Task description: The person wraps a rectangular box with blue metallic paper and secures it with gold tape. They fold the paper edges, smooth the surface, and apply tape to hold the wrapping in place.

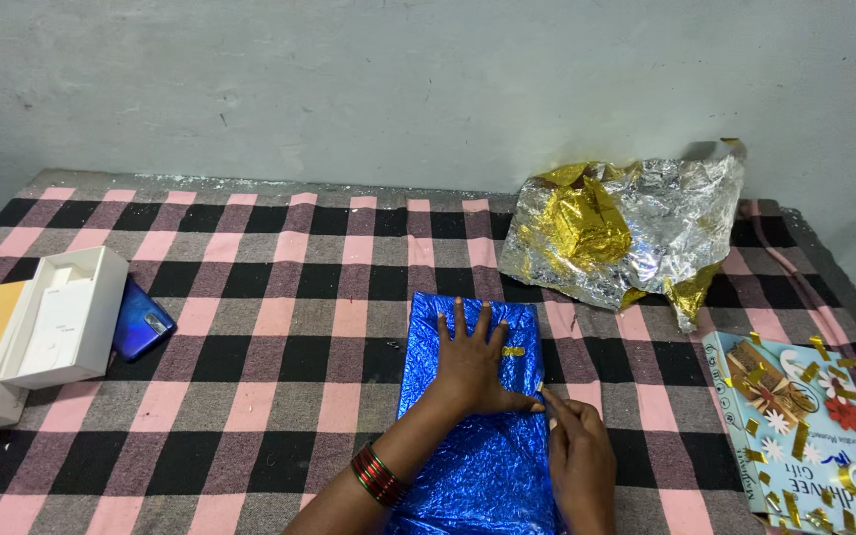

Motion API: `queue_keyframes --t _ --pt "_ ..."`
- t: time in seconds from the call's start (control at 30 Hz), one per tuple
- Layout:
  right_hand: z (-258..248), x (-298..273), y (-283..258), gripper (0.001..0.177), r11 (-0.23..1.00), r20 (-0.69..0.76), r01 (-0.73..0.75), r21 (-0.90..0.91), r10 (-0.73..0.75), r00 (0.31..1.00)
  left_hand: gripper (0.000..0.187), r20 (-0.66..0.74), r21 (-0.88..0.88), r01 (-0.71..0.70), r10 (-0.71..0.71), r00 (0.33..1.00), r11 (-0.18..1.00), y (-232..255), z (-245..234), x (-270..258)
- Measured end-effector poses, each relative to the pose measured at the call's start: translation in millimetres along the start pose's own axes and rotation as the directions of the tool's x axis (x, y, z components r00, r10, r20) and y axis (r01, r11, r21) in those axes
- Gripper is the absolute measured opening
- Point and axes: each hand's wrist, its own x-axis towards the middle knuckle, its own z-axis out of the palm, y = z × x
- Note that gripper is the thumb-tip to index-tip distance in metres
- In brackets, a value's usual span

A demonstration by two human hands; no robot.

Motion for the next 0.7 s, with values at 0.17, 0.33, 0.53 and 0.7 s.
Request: queue_keyframes --t 0.17,0.33,0.53,0.7 --pt "11.3 3.1 1.7 0.052 0.99 -0.017 0.127 -0.056 -0.128 0.992 0.139 -0.017 -0.011 -0.012 0.011 1.0 1.0 -1.1 1.3 -0.1" --pt "10.9 1.3 4.9 0.046 0.999 -0.05 0.032 0.01 -0.032 0.998 0.14 0.014 -0.005 -0.012 0.012 1.0 1.0 -1.3 0.0 0.2" --pt "6.2 4.4 7.3 0.045 0.999 -0.081 0.042 -0.027 -0.044 0.996 0.141 0.022 0.006 -0.002 0.002 1.0 1.0 0.6 -1.8 -0.5" --pt "12.4 4.2 2.5 0.052 0.991 -0.036 0.069 -0.112 -0.073 0.997 0.141 0.029 0.002 0.0 0.0 1.0 1.0 -0.9 0.1 -0.1"
